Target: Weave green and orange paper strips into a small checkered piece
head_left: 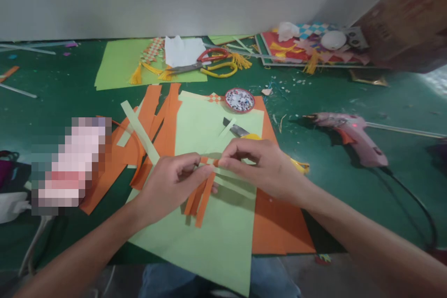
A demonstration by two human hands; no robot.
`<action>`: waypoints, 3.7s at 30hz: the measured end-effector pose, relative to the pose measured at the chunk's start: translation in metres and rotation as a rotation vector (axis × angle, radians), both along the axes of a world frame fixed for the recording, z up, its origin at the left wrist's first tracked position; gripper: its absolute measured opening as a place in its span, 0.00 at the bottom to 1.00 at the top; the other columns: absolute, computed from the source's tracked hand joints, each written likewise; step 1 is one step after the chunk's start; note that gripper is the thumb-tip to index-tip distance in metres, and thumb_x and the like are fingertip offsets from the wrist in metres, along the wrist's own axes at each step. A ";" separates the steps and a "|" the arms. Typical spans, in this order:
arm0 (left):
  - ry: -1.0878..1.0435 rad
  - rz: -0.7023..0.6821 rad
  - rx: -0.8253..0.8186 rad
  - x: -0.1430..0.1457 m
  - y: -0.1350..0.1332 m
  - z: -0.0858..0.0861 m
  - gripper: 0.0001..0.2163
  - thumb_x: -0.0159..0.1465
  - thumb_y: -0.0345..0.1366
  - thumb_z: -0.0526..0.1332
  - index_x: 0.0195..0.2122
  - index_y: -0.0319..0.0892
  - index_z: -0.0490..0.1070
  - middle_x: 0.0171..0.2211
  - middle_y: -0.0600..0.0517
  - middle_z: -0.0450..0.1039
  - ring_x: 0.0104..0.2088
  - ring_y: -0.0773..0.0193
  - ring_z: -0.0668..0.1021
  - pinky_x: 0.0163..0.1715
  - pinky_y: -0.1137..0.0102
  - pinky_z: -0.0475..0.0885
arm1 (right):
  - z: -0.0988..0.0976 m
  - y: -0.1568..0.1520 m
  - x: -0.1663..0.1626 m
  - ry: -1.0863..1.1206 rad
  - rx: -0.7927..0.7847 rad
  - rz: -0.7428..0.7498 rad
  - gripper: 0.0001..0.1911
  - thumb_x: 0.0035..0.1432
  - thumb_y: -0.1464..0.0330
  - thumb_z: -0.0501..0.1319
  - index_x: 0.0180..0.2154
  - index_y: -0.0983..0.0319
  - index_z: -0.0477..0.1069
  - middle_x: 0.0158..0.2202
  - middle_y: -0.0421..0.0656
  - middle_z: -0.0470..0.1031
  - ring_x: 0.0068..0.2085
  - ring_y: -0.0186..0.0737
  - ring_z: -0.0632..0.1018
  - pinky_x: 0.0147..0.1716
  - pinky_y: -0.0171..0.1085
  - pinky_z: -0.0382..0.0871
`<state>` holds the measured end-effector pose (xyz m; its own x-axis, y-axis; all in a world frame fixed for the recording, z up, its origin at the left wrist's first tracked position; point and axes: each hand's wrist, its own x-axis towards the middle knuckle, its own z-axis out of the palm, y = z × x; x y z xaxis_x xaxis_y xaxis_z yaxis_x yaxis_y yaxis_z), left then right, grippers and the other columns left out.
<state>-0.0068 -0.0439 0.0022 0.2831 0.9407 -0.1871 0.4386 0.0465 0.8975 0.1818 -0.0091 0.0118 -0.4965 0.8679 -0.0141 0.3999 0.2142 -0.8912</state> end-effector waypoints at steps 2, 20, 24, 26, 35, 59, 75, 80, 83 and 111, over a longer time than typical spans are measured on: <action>-0.031 0.010 -0.033 0.000 0.000 0.000 0.17 0.63 0.42 0.56 0.20 0.43 0.53 0.17 0.61 0.43 0.15 0.72 0.66 0.15 0.77 0.52 | -0.003 -0.001 -0.001 0.012 0.031 -0.014 0.08 0.56 0.68 0.59 0.25 0.62 0.69 0.21 0.37 0.71 0.23 0.29 0.68 0.22 0.30 0.61; -0.085 0.019 0.012 0.000 0.000 -0.001 0.17 0.64 0.41 0.55 0.20 0.43 0.55 0.19 0.59 0.45 0.18 0.73 0.53 0.16 0.76 0.50 | -0.009 -0.003 0.001 0.042 0.418 0.071 0.15 0.58 0.76 0.58 0.43 0.56 0.79 0.31 0.40 0.81 0.25 0.32 0.76 0.22 0.30 0.69; -0.088 0.018 -0.009 0.000 0.000 0.001 0.17 0.64 0.41 0.54 0.20 0.43 0.54 0.19 0.59 0.45 0.18 0.73 0.52 0.16 0.76 0.50 | -0.011 -0.003 0.001 0.035 0.462 0.112 0.17 0.59 0.76 0.57 0.45 0.56 0.78 0.29 0.40 0.81 0.24 0.32 0.75 0.24 0.31 0.70; -0.068 0.017 -0.002 0.000 0.000 0.001 0.17 0.63 0.42 0.54 0.20 0.42 0.54 0.19 0.59 0.45 0.19 0.72 0.52 0.17 0.75 0.49 | -0.012 -0.003 0.002 0.024 0.474 0.110 0.18 0.59 0.77 0.56 0.46 0.57 0.77 0.33 0.41 0.82 0.25 0.32 0.77 0.24 0.30 0.70; 0.011 0.009 -0.035 0.001 0.002 0.002 0.15 0.63 0.42 0.52 0.20 0.42 0.55 0.18 0.59 0.48 0.20 0.71 0.54 0.18 0.73 0.49 | -0.016 -0.003 0.003 -0.007 0.527 0.177 0.19 0.60 0.76 0.54 0.48 0.57 0.76 0.32 0.41 0.82 0.28 0.33 0.79 0.26 0.29 0.71; -0.014 0.000 0.039 -0.001 0.002 0.004 0.15 0.65 0.41 0.52 0.21 0.42 0.61 0.18 0.59 0.46 0.20 0.70 0.52 0.18 0.72 0.49 | -0.011 -0.006 0.001 -0.041 0.301 0.057 0.13 0.60 0.70 0.57 0.44 0.59 0.77 0.31 0.40 0.81 0.26 0.33 0.78 0.24 0.30 0.70; 0.035 0.061 0.071 -0.004 0.001 0.003 0.17 0.66 0.43 0.51 0.23 0.42 0.66 0.19 0.57 0.54 0.21 0.69 0.57 0.19 0.73 0.53 | -0.005 0.000 0.001 -0.038 0.053 -0.012 0.10 0.53 0.61 0.64 0.35 0.60 0.75 0.29 0.41 0.78 0.29 0.35 0.76 0.27 0.32 0.68; 0.012 0.060 0.061 -0.003 0.002 0.002 0.15 0.65 0.43 0.52 0.25 0.41 0.66 0.19 0.58 0.53 0.21 0.69 0.57 0.19 0.74 0.53 | -0.003 0.002 0.001 -0.062 -0.023 -0.033 0.12 0.53 0.63 0.62 0.22 0.61 0.68 0.21 0.37 0.71 0.24 0.31 0.70 0.24 0.30 0.62; -0.001 0.036 0.039 -0.003 0.002 0.001 0.13 0.63 0.42 0.56 0.25 0.41 0.65 0.18 0.60 0.46 0.19 0.71 0.54 0.17 0.74 0.50 | -0.002 0.002 0.000 -0.060 -0.042 -0.039 0.11 0.53 0.64 0.62 0.22 0.61 0.68 0.21 0.36 0.70 0.24 0.30 0.68 0.23 0.31 0.60; -0.151 0.190 0.001 -0.003 0.001 0.005 0.10 0.61 0.43 0.61 0.29 0.43 0.72 0.18 0.56 0.68 0.22 0.64 0.75 0.18 0.73 0.65 | -0.003 0.000 -0.001 0.225 -0.214 -0.226 0.10 0.48 0.63 0.66 0.23 0.61 0.70 0.27 0.39 0.74 0.28 0.34 0.74 0.25 0.31 0.67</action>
<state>-0.0098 -0.0427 0.0070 0.1261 0.9798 -0.1553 0.2829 0.1145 0.9523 0.1813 -0.0090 0.0093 -0.3043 0.9451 -0.1195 0.2055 -0.0573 -0.9770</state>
